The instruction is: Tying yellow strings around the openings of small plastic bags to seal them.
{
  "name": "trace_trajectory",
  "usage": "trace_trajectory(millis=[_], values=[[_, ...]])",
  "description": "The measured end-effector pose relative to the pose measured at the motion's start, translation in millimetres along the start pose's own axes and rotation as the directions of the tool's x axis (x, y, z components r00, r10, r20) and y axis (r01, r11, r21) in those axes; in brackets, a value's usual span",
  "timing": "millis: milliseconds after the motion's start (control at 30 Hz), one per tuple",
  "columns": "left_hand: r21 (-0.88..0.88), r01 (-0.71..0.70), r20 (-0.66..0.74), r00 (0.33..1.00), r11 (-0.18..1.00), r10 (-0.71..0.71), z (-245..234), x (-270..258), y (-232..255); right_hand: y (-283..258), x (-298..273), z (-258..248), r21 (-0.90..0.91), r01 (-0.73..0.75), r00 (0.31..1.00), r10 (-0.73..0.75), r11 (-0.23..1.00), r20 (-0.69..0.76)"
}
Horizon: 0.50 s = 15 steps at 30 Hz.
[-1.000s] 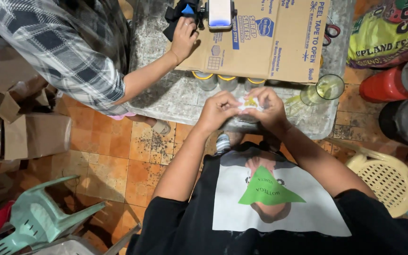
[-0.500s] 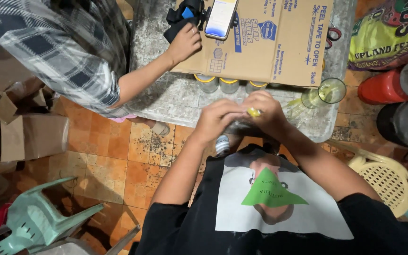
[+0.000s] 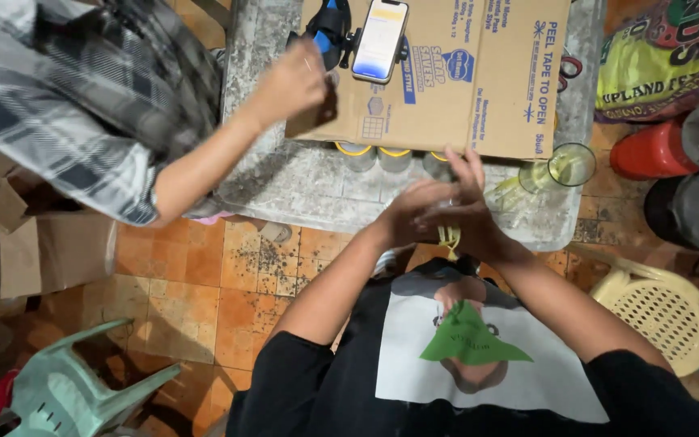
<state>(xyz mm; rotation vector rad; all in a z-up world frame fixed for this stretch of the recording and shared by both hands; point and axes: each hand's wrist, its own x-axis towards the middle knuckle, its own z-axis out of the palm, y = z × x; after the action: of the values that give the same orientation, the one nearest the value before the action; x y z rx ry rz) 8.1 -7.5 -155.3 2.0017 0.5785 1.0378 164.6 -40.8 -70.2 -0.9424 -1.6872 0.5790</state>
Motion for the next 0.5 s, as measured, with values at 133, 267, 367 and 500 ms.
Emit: trace_trajectory(millis=[133, 267, 367, 500], values=[[-0.046, 0.015, -0.051, 0.999, 0.999, -0.017, 1.6, -3.9, 1.5, -5.7, 4.3, -24.0, -0.015, -0.081, 0.986, 0.082, 0.997, 0.143], [-0.166, 0.075, -0.126, 0.987, 0.983, -0.096, -11.9, 15.4, 27.1, 23.3, -12.3, -49.7, -0.256, -0.166, 0.92, 0.243, 0.952, 0.307], [-0.136, 0.099, -0.121, 0.986, 0.986, -0.116, -7.5, 11.8, 33.7, 19.4, -20.9, -69.1, -0.418, -0.186, 0.906, 0.32, 0.889, 0.276], [-0.106, 0.134, -0.065, 0.988, 0.985, -0.141, -6.7, 9.7, 20.9, 28.5, -26.9, -74.7, -0.342, -0.159, 0.921, 0.264, 0.926, 0.287]])
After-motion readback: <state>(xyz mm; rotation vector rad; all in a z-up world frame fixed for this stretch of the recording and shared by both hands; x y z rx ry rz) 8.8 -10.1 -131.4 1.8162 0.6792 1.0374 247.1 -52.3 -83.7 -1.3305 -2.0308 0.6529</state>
